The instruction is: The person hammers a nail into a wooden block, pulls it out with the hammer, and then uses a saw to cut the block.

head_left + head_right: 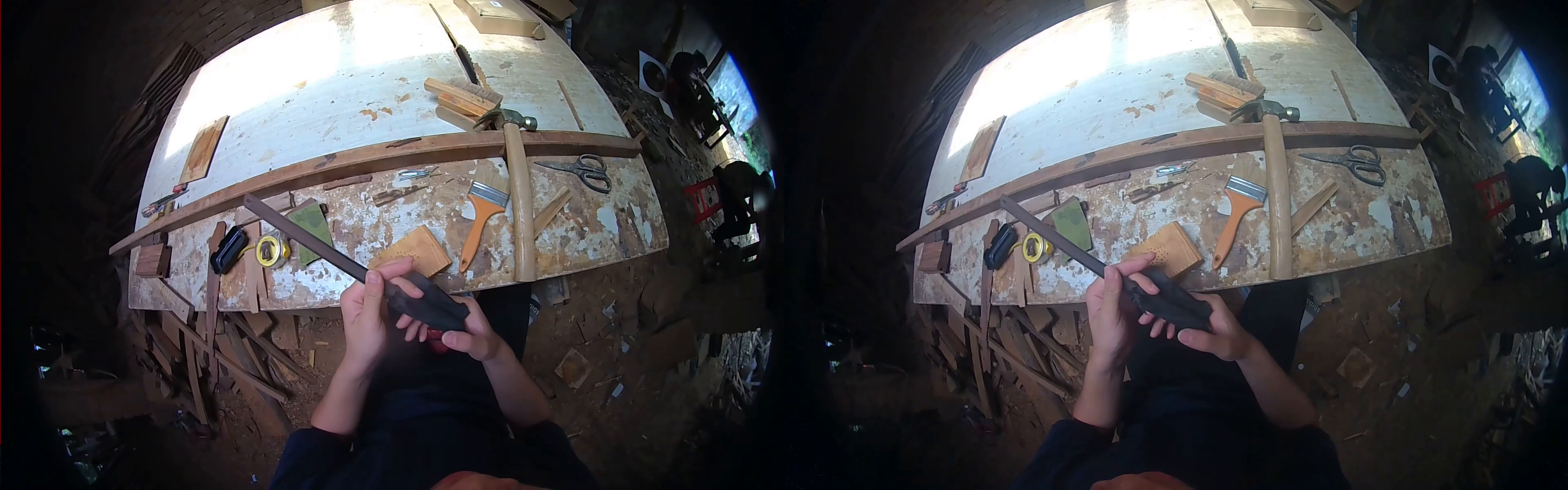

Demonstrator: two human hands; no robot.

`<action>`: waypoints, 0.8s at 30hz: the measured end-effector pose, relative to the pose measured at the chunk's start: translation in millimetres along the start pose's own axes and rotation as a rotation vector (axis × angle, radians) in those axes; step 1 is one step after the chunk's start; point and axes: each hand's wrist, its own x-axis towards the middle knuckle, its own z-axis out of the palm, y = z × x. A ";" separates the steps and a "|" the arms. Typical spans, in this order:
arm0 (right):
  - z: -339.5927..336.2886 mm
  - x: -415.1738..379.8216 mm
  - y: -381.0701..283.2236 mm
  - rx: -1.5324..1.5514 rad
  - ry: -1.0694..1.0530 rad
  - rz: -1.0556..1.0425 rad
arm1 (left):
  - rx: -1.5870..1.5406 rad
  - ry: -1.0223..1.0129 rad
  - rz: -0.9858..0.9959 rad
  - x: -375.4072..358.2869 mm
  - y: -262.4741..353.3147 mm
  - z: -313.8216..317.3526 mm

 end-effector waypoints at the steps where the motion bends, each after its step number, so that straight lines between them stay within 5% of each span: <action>1: -4.9 -0.7 -3.2 -0.006 0.033 0.048 | -0.022 -0.012 0.001 -0.1 -1.3 -0.2; 3: -9.8 -4.4 -11.0 -0.014 0.103 0.147 | 0.178 0.012 -0.001 -1.5 -1.7 -3.2; 4: -13.1 -8.1 -12.0 -0.353 0.110 0.171 | 0.278 0.023 -0.001 -1.3 -2.1 -4.2; 7: -15.4 -5.3 -7.4 -0.540 0.299 0.343 | 0.475 0.100 0.129 1.5 -8.3 3.7; 12: 0.2 1.2 6.7 -0.743 0.642 -0.024 | 0.808 0.201 0.340 6.6 -6.4 15.5; 19: 20.9 10.9 -6.5 -1.275 0.351 -0.411 | 0.439 0.182 -0.064 0.9 8.5 -6.1; 20: 22.5 9.2 0.5 -1.353 0.333 -0.456 | 0.649 0.217 0.001 1.5 12.1 -1.8; 24: 29.3 8.2 3.6 -1.468 0.348 -0.438 | 0.618 0.266 0.050 3.1 -5.6 -13.0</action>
